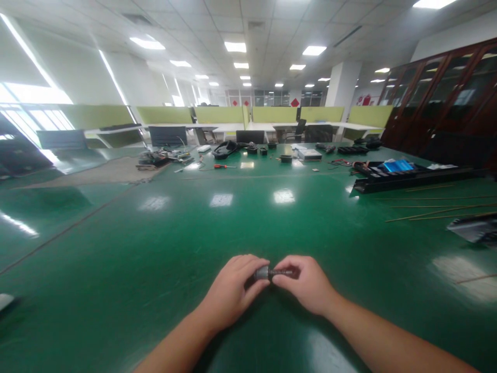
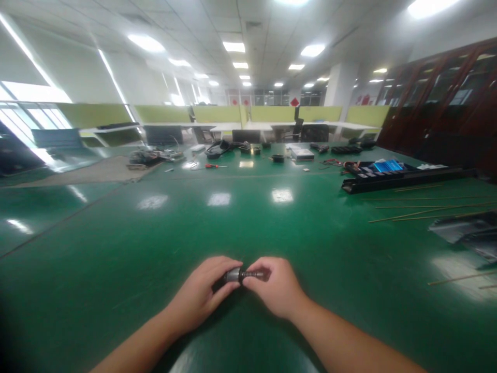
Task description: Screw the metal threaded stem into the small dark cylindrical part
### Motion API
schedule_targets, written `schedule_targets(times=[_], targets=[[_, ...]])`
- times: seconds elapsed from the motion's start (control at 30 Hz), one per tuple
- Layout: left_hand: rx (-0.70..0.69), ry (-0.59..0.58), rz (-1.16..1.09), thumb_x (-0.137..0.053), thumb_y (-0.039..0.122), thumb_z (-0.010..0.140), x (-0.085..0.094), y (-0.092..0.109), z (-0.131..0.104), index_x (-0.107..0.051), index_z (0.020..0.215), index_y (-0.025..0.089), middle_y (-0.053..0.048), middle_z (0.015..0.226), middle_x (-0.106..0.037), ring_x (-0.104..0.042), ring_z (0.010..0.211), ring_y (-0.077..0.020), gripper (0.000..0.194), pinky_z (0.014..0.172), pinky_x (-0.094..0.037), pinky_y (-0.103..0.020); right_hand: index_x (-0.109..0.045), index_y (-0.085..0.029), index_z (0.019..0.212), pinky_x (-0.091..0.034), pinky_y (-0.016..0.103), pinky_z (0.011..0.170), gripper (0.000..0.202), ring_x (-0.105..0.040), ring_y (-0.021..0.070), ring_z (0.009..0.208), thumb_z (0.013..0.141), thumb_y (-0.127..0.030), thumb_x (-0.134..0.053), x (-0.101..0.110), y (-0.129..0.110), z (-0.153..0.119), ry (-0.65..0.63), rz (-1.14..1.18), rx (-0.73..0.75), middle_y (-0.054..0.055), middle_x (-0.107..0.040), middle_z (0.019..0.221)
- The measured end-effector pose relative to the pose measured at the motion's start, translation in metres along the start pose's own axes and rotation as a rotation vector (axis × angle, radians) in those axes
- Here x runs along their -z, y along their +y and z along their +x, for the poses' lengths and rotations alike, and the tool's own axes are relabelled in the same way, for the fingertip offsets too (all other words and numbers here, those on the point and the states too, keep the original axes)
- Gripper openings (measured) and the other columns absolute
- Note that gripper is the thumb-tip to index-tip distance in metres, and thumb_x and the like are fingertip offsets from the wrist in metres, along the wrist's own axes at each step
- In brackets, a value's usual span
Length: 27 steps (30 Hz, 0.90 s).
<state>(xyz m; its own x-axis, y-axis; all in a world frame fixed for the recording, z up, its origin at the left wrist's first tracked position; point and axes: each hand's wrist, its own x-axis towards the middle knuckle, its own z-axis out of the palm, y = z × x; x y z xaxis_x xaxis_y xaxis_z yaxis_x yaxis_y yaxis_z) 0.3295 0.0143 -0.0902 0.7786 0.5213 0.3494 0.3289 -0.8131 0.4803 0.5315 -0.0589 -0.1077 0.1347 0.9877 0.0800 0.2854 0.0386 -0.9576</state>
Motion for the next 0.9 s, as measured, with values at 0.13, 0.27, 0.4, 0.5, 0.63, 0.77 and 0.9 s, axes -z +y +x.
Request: schedule_targets(times=[0.13, 0.27, 0.4, 0.5, 0.63, 0.77, 0.9], targets=[[0.001, -0.001, -0.007, -0.059, 0.032, 0.095, 0.0, -0.0004, 0.001, -0.059, 0.121, 0.026, -0.004, 0.113, -0.065, -0.059, 0.105, -0.0217, 0.027, 0.093, -0.046, -0.037, -0.074, -0.017, 0.079, -0.045, 0.025, 0.062, 0.011, -0.061, 0.016, 0.066, 0.073, -0.026, -0.074, 0.0, 0.0007, -0.0004, 0.01, 0.004, -0.002, 0.003, -0.072, 0.073], [0.001, 0.015, -0.013, -0.06, 0.03, 0.094, 0.0001, 0.0008, 0.0011, -0.059, 0.12, 0.026, -0.004, 0.112, -0.066, -0.059, 0.104, -0.0219, 0.026, 0.092, -0.046, -0.037, -0.073, -0.016, 0.078, -0.045, 0.025, 0.063, 0.011, -0.061, 0.0158, 0.066, 0.074, -0.027, -0.073, 0.0001, 0.0009, -0.0004, 0.005, 0.01, 0.003, 0.003, -0.071, 0.073], [0.003, 0.017, -0.021, -0.059, 0.029, 0.094, 0.0007, 0.0024, 0.0008, -0.058, 0.12, 0.026, -0.004, 0.113, -0.065, -0.059, 0.104, -0.0216, 0.026, 0.092, -0.047, -0.037, -0.073, -0.016, 0.079, -0.044, 0.025, 0.062, 0.012, -0.06, 0.0154, 0.065, 0.074, -0.027, -0.072, 0.0009, 0.0007, 0.0004, 0.008, 0.001, 0.0, 0.003, -0.07, 0.072], [0.004, 0.019, -0.021, -0.059, 0.028, 0.094, 0.0014, 0.0025, 0.0007, -0.058, 0.121, 0.025, -0.005, 0.114, -0.065, -0.059, 0.105, -0.0219, 0.026, 0.094, -0.046, -0.037, -0.072, -0.016, 0.079, -0.045, 0.025, 0.063, 0.012, -0.059, 0.0151, 0.064, 0.074, -0.027, -0.072, 0.0013, 0.0015, 0.0009, 0.011, -0.002, -0.002, 0.002, -0.069, 0.072], [0.007, 0.015, -0.016, -0.058, 0.029, 0.095, 0.0021, 0.002, 0.0006, -0.058, 0.12, 0.025, -0.006, 0.114, -0.065, -0.059, 0.106, -0.0225, 0.026, 0.094, -0.047, -0.038, -0.072, -0.016, 0.079, -0.044, 0.025, 0.063, 0.012, -0.058, 0.0147, 0.064, 0.074, -0.027, -0.072, 0.0011, 0.0034, 0.0014, 0.016, 0.001, -0.008, 0.002, -0.068, 0.07], [0.008, 0.021, -0.011, -0.056, 0.03, 0.095, 0.0024, 0.0021, 0.001, -0.059, 0.12, 0.023, -0.008, 0.114, -0.065, -0.059, 0.105, -0.023, 0.026, 0.094, -0.049, -0.039, -0.072, -0.016, 0.079, -0.044, 0.025, 0.062, 0.013, -0.057, 0.0143, 0.063, 0.074, -0.027, -0.072, 0.0012, 0.0034, 0.0016, 0.022, 0.0, -0.007, 0.001, -0.067, 0.069], [0.004, 0.036, -0.003, -0.056, 0.029, 0.094, 0.0027, 0.0024, 0.0013, -0.059, 0.12, 0.023, -0.009, 0.114, -0.065, -0.06, 0.106, -0.0232, 0.027, 0.094, -0.05, -0.039, -0.072, -0.016, 0.08, -0.044, 0.025, 0.063, 0.013, -0.057, 0.0144, 0.064, 0.074, -0.027, -0.072, 0.0018, 0.0024, 0.0016, 0.029, -0.003, -0.006, 0.002, -0.068, 0.072]])
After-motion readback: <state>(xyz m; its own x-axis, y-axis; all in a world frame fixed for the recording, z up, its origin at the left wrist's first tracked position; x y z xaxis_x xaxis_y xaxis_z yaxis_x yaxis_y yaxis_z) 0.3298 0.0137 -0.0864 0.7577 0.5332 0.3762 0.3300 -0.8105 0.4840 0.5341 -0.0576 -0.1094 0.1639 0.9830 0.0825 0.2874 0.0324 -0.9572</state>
